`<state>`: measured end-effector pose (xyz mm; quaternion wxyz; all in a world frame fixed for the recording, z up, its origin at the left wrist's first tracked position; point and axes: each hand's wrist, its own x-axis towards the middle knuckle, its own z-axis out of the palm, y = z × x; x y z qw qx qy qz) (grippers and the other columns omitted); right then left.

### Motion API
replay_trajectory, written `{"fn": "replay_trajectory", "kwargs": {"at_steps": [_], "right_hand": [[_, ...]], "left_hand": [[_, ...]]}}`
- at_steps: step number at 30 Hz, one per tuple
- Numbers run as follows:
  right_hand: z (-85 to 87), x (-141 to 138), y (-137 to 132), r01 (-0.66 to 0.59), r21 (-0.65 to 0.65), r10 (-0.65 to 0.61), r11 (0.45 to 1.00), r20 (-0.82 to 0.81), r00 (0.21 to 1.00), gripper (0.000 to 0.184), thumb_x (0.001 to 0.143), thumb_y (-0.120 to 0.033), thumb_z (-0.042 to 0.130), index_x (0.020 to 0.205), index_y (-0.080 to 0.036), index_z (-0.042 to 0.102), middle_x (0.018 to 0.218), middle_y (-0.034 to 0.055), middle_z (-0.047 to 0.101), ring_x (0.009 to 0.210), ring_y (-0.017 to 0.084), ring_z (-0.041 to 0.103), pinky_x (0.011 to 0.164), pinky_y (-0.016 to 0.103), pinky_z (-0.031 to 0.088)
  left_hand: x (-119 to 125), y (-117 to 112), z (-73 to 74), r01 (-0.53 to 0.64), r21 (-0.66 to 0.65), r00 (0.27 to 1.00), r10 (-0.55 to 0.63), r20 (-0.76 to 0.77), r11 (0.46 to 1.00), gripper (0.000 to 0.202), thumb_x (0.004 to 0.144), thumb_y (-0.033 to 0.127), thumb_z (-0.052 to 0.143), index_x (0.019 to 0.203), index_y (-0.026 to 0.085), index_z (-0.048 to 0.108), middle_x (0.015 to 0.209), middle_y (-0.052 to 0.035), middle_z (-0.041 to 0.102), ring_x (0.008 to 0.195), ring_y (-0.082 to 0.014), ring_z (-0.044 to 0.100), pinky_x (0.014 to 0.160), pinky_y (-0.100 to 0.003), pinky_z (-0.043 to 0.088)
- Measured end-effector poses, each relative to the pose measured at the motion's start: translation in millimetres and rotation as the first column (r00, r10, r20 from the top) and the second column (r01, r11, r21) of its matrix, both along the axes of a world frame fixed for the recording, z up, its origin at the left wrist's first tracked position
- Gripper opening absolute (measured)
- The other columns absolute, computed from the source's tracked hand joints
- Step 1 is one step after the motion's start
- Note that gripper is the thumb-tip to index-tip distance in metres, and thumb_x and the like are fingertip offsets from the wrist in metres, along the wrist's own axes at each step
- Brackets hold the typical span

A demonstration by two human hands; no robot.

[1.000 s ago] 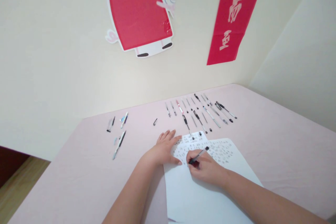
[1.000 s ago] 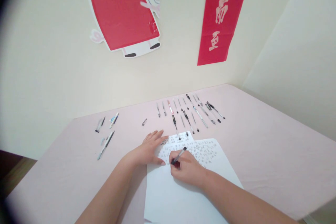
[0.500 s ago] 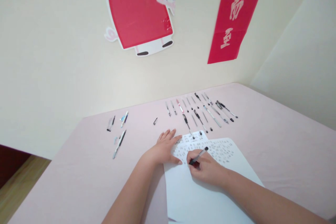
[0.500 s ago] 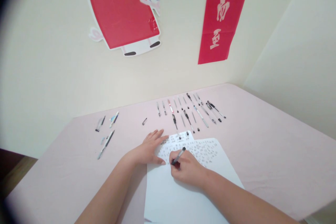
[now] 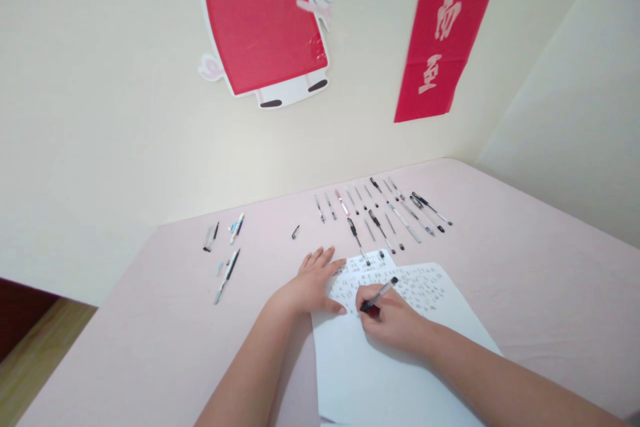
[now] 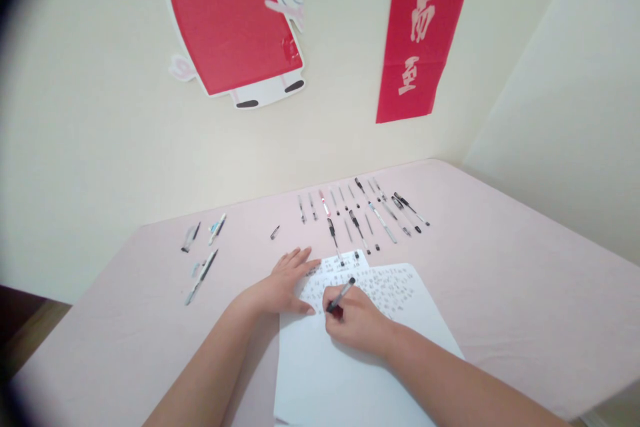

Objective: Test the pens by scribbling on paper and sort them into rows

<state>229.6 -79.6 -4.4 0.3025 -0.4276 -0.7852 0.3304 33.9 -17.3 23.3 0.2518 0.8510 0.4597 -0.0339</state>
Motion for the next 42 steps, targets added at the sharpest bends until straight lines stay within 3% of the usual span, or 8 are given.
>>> {"fn": "replay_trajectory", "kwargs": {"at_steps": [5, 10, 18, 24, 30, 34, 37, 42], "right_hand": [[-1.2, -1, 8, 0.035, -0.244, -0.083, 0.969, -0.192, 0.978, 0.011, 0.066, -0.010, 0.047, 0.069, -0.019, 0.052, 0.060, -0.0032, 0.049, 0.056, 0.011, 0.046, 0.054, 0.023, 0.037], [0.5, 4, 16, 0.080, -0.261, -0.151, 0.962, -0.266, 0.952, 0.009, 0.070, -0.013, 0.049, 0.075, -0.019, 0.055, 0.065, -0.0023, 0.051, 0.061, 0.012, 0.047, 0.058, 0.025, 0.038], [13.2, 11, 17, 0.122, -0.302, -0.216, 0.945, -0.298, 0.930, 0.013, 0.073, -0.017, 0.047, 0.077, -0.019, 0.059, 0.073, 0.0013, 0.056, 0.070, 0.016, 0.052, 0.064, 0.028, 0.039], [16.9, 11, 15, 0.120, -0.394, -0.252, 0.911, -0.303, 0.919, 0.021, 0.079, -0.031, 0.051, 0.090, -0.019, 0.065, 0.073, 0.0029, 0.061, 0.068, 0.016, 0.055, 0.061, 0.027, 0.041], [12.6, 5, 14, 0.180, -0.466, -0.376, 0.866, -0.372, 0.848, 0.035, 0.080, -0.043, 0.050, 0.096, -0.017, 0.068, 0.074, 0.0051, 0.062, 0.060, 0.014, 0.050, 0.050, 0.024, 0.035], [11.4, 5, 16, 0.187, -0.501, -0.414, 0.845, -0.393, 0.821, 0.031, 0.079, -0.042, 0.052, 0.096, -0.019, 0.064, 0.063, -0.0012, 0.052, 0.048, 0.009, 0.038, 0.043, 0.021, 0.027], [11.8, 6, 19, 0.164, -0.466, -0.390, 0.869, -0.443, 0.807, 0.021, 0.077, -0.035, 0.056, 0.091, -0.020, 0.058, 0.062, -0.0045, 0.045, 0.050, 0.008, 0.037, 0.045, 0.020, 0.028], [15.6, 7, 21, 0.171, -0.426, -0.369, 0.888, -0.438, 0.820, 0.015, 0.073, -0.032, 0.060, 0.082, -0.020, 0.055, 0.062, -0.0043, 0.044, 0.053, 0.010, 0.039, 0.049, 0.022, 0.030]], "left_hand": [[-1, -1, -1.0, 0.002, 0.020, 1.000, -0.003, 0.018, 1.000, 0.100, 0.052, 0.049, 0.076, 0.139, 0.025, 0.032, 0.152, -0.0117, 0.009, 0.138, -0.0350, 0.003, 0.110, -0.054, 0.009], [-4, 2, -3.7, -0.033, 0.104, 0.992, 0.020, 0.121, 0.994, 0.093, 0.052, 0.053, 0.076, 0.133, 0.023, 0.043, 0.148, -0.0142, 0.026, 0.135, -0.0359, 0.020, 0.108, -0.055, 0.017], [-13, 20, -24.7, -0.249, 0.332, 0.916, 0.110, 0.385, 0.910, 0.039, 0.079, 0.033, 0.059, 0.115, 0.017, 0.058, 0.122, -0.0123, 0.057, 0.114, -0.0235, 0.050, 0.099, -0.040, 0.039], [-27, 31, -38.2, -0.383, 0.476, 0.874, 0.144, 0.464, 0.791, 0.022, 0.081, 0.022, 0.053, 0.100, 0.018, 0.063, 0.105, -0.0083, 0.061, 0.101, -0.0213, 0.056, 0.091, -0.041, 0.045], [-35, 39, -37.3, -0.490, 0.508, 0.841, 0.231, 0.489, 0.708, 0.020, 0.081, 0.019, 0.050, 0.095, 0.017, 0.064, 0.100, -0.0077, 0.060, 0.096, -0.0214, 0.056, 0.088, -0.040, 0.046], [-37, 47, -31.9, -0.585, 0.503, 0.801, 0.354, 0.483, 0.636, 0.023, 0.078, 0.016, 0.048, 0.096, 0.018, 0.063, 0.096, -0.0073, 0.059, 0.095, -0.0230, 0.056, 0.088, -0.040, 0.045], [-39, 55, -29.6, -0.641, 0.496, 0.767, 0.465, 0.441, 0.586, 0.025, 0.077, 0.016, 0.048, 0.099, 0.017, 0.061, 0.098, -0.0093, 0.058, 0.099, -0.0250, 0.055, 0.090, -0.041, 0.044], [-39, 67, -32.4, -0.682, 0.457, 0.731, 0.546, 0.409, 0.571, 0.028, 0.077, 0.016, 0.047, 0.103, 0.017, 0.058, 0.100, -0.0104, 0.058, 0.093, -0.0236, 0.058, 0.086, -0.040, 0.045]]}}
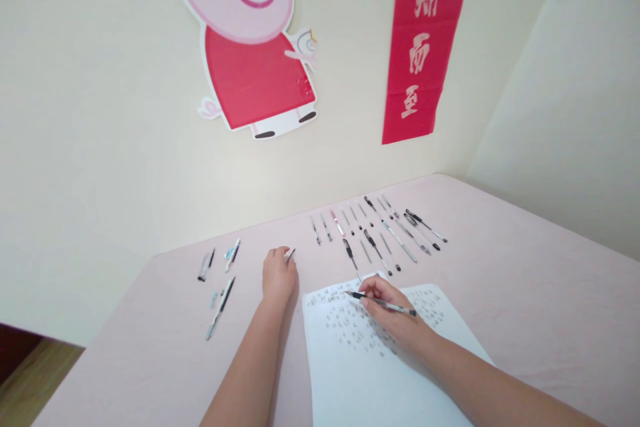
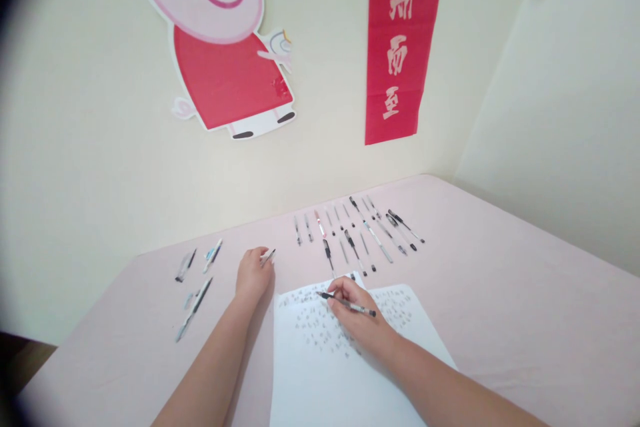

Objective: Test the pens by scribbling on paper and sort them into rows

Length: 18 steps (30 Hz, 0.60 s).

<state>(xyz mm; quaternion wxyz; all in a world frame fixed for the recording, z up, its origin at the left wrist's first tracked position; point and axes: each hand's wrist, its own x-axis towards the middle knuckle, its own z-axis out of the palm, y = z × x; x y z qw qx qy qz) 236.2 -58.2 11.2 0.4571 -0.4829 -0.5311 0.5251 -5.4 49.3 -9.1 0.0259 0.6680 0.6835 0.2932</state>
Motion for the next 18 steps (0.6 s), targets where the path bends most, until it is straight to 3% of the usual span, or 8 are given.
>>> {"fn": "replay_trajectory", "kwargs": {"at_steps": [8, 13, 18], "right_hand": [[-2.1, 1, 1, 0.001, 0.002, -0.001, 1.000, 0.070, 0.998, 0.017, 0.071, -0.032, 0.063, 0.080, -0.017, 0.065, 0.067, 0.0017, 0.058, 0.059, 0.014, 0.049, 0.055, 0.026, 0.037], [1.3, 1, -1, 0.030, 0.041, -0.031, 0.999, 0.039, 0.999, 0.026, 0.076, -0.038, 0.060, 0.091, -0.019, 0.069, 0.093, 0.0085, 0.066, 0.085, 0.022, 0.059, 0.074, 0.033, 0.044], [1.7, 2, -2, -0.017, -0.006, 0.017, 1.000, 0.001, 1.000, 0.039, 0.079, -0.045, 0.055, 0.103, -0.018, 0.068, 0.089, 0.0087, 0.065, 0.069, 0.017, 0.056, 0.059, 0.029, 0.044]], "left_hand": [[0, 2, 0.4, 0.036, -0.033, 0.994, -0.039, -0.104, 0.999, 0.021, 0.080, 0.018, 0.046, 0.096, 0.018, 0.061, 0.095, -0.0086, 0.062, 0.090, -0.0223, 0.058, 0.082, -0.036, 0.045], [3, -1, 7.7, 0.070, -0.053, 0.978, -0.079, -0.195, 0.996, 0.023, 0.085, 0.018, 0.042, 0.098, 0.018, 0.061, 0.093, -0.0084, 0.063, 0.089, -0.0219, 0.059, 0.078, -0.034, 0.045], [9, -6, 11.0, 0.192, -0.027, 0.977, -0.194, -0.087, 0.981, 0.029, 0.084, 0.017, 0.043, 0.110, 0.017, 0.058, 0.100, -0.0079, 0.062, 0.085, -0.0194, 0.060, 0.076, -0.033, 0.047]]}}
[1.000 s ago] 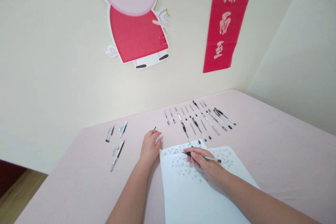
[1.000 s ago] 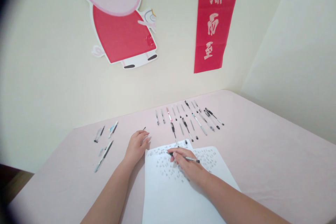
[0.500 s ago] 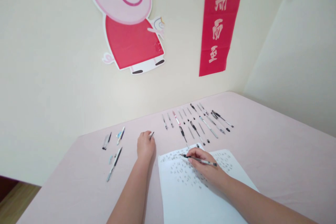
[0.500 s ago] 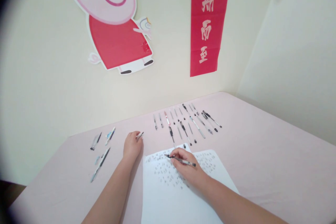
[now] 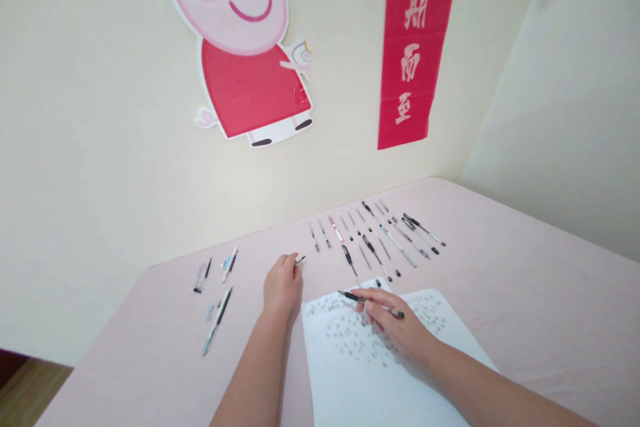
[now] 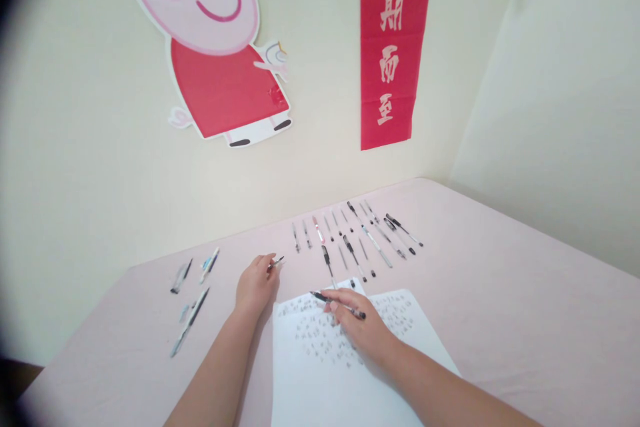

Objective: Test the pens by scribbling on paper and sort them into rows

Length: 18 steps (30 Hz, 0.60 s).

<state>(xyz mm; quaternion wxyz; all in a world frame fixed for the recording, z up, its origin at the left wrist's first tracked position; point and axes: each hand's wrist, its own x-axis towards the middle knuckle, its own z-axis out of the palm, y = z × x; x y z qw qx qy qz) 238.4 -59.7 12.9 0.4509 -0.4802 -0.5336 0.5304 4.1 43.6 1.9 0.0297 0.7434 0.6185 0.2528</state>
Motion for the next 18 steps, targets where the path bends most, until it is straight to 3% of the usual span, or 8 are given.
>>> {"fn": "replay_trajectory", "kwargs": {"at_steps": [3, 8, 13, 18], "right_hand": [[-0.6, -1, 1, 0.032, -0.013, -0.033, 0.999, -0.037, 0.999, 0.039, 0.078, -0.044, 0.055, 0.105, -0.017, 0.065, 0.085, 0.0071, 0.064, 0.062, 0.014, 0.052, 0.054, 0.026, 0.041], [-0.4, 0, 4, 0.100, 0.007, -0.100, 0.995, -0.061, 0.993, 0.027, 0.075, -0.041, 0.060, 0.092, -0.020, 0.060, 0.082, 0.0039, 0.064, 0.060, 0.013, 0.053, 0.053, 0.024, 0.042], [-2.1, 3, 8, 0.132, 0.021, -0.132, 0.991, -0.033, 0.991, 0.031, 0.072, -0.045, 0.064, 0.086, -0.018, 0.063, 0.076, 0.0042, 0.063, 0.061, 0.014, 0.054, 0.053, 0.025, 0.042], [-1.2, 3, 7, 0.150, 0.021, -0.149, 0.988, -0.065, 0.987, 0.045, 0.070, -0.054, 0.063, 0.095, -0.015, 0.067, 0.086, 0.0094, 0.066, 0.059, 0.013, 0.052, 0.048, 0.024, 0.040]], "left_hand": [[6, -3, 0.3, 0.138, 0.029, 0.979, -0.140, 0.149, 0.990, 0.031, 0.082, 0.014, 0.043, 0.108, 0.020, 0.059, 0.099, -0.0053, 0.061, 0.085, -0.0161, 0.059, 0.078, -0.030, 0.049], [20, -9, 4.6, 0.331, 0.041, 0.884, -0.325, 0.336, 0.943, 0.028, 0.080, 0.013, 0.044, 0.099, 0.021, 0.064, 0.092, -0.0040, 0.058, 0.084, -0.0142, 0.058, 0.076, -0.028, 0.050], [31, -14, 9.9, 0.417, 0.013, 0.851, -0.396, 0.344, 0.909, 0.023, 0.077, 0.010, 0.047, 0.089, 0.020, 0.065, 0.090, -0.0041, 0.059, 0.084, -0.0149, 0.058, 0.076, -0.028, 0.048], [36, -17, 11.5, 0.471, -0.044, 0.840, -0.432, 0.327, 0.881, 0.022, 0.078, 0.011, 0.049, 0.090, 0.020, 0.065, 0.094, -0.0045, 0.061, 0.089, -0.0160, 0.057, 0.081, -0.029, 0.047]]}}
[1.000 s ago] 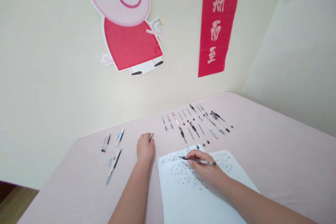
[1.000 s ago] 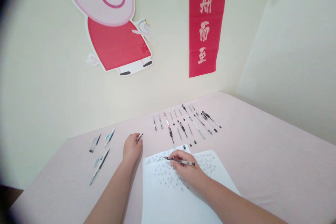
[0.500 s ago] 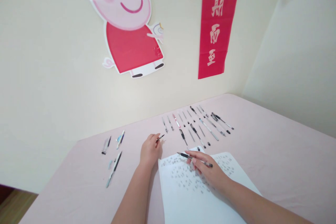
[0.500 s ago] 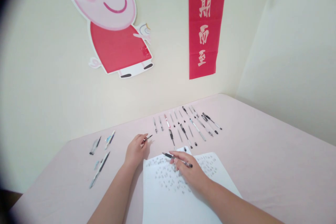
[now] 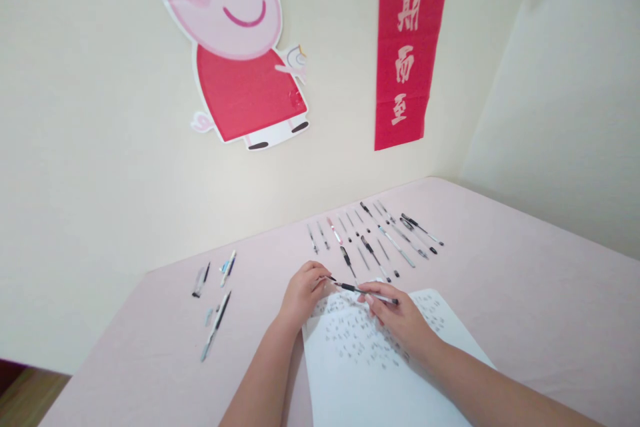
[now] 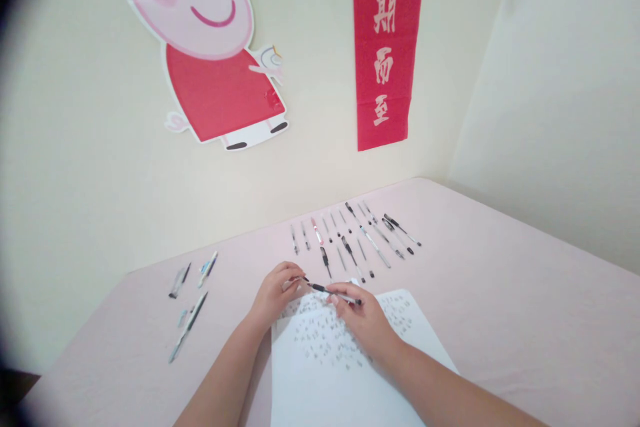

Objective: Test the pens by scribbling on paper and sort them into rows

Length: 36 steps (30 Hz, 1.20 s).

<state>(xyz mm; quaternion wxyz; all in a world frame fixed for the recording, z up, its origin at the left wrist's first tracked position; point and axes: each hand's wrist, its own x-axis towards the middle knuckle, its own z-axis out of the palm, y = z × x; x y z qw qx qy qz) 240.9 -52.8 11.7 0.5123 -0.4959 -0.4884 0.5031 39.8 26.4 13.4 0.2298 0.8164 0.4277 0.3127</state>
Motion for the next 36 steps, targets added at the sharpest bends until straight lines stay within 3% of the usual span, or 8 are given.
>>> {"fn": "replay_trajectory", "kwargs": {"at_steps": [14, 23, 30, 36], "right_hand": [[-1.0, 0, -1, -0.041, -0.004, 0.041, 0.999, 0.003, 0.999, 0.045, 0.073, -0.051, 0.062, 0.102, -0.017, 0.068, 0.091, 0.0103, 0.067, 0.061, 0.013, 0.051, 0.047, 0.023, 0.040], [-2.4, 2, 0, -0.133, 0.024, 0.132, 0.991, 0.021, 0.991, 0.040, 0.078, -0.044, 0.058, 0.108, -0.019, 0.067, 0.096, 0.0096, 0.066, 0.063, 0.013, 0.050, 0.048, 0.023, 0.040], [-11.4, 3, 2, -0.126, 0.021, 0.125, 0.992, 0.051, 0.991, 0.045, 0.083, -0.047, 0.049, 0.113, -0.016, 0.063, 0.077, 0.0060, 0.063, 0.050, 0.010, 0.046, 0.047, 0.023, 0.039], [-11.7, 2, 1, -0.149, 0.062, 0.149, 0.987, 0.012, 0.989, 0.048, 0.083, -0.051, 0.049, 0.113, -0.016, 0.063, 0.076, 0.0056, 0.062, 0.048, 0.009, 0.047, 0.046, 0.024, 0.041]], "left_hand": [[4, -3, -0.1, 0.030, -0.006, 1.000, -0.030, 0.001, 1.000, 0.024, 0.076, 0.010, 0.049, 0.089, 0.021, 0.065, 0.096, -0.0043, 0.061, 0.091, -0.0159, 0.058, 0.083, -0.028, 0.047], [9, -7, 6.7, 0.071, 0.022, 0.997, -0.070, -0.042, 0.997, 0.020, 0.078, 0.013, 0.052, 0.089, 0.020, 0.066, 0.091, -0.0046, 0.063, 0.085, -0.0153, 0.059, 0.078, -0.026, 0.047], [11, -7, 6.4, 0.091, 0.130, 0.991, -0.077, -0.109, 0.987, 0.020, 0.079, 0.012, 0.051, 0.088, 0.019, 0.067, 0.085, -0.0046, 0.064, 0.080, -0.0147, 0.060, 0.072, -0.024, 0.047], [11, -7, 5.9, 0.080, 0.210, 0.989, -0.051, -0.140, 0.975, 0.019, 0.081, 0.012, 0.052, 0.087, 0.019, 0.068, 0.082, -0.0046, 0.066, 0.075, -0.0139, 0.061, 0.068, -0.023, 0.047]]}}
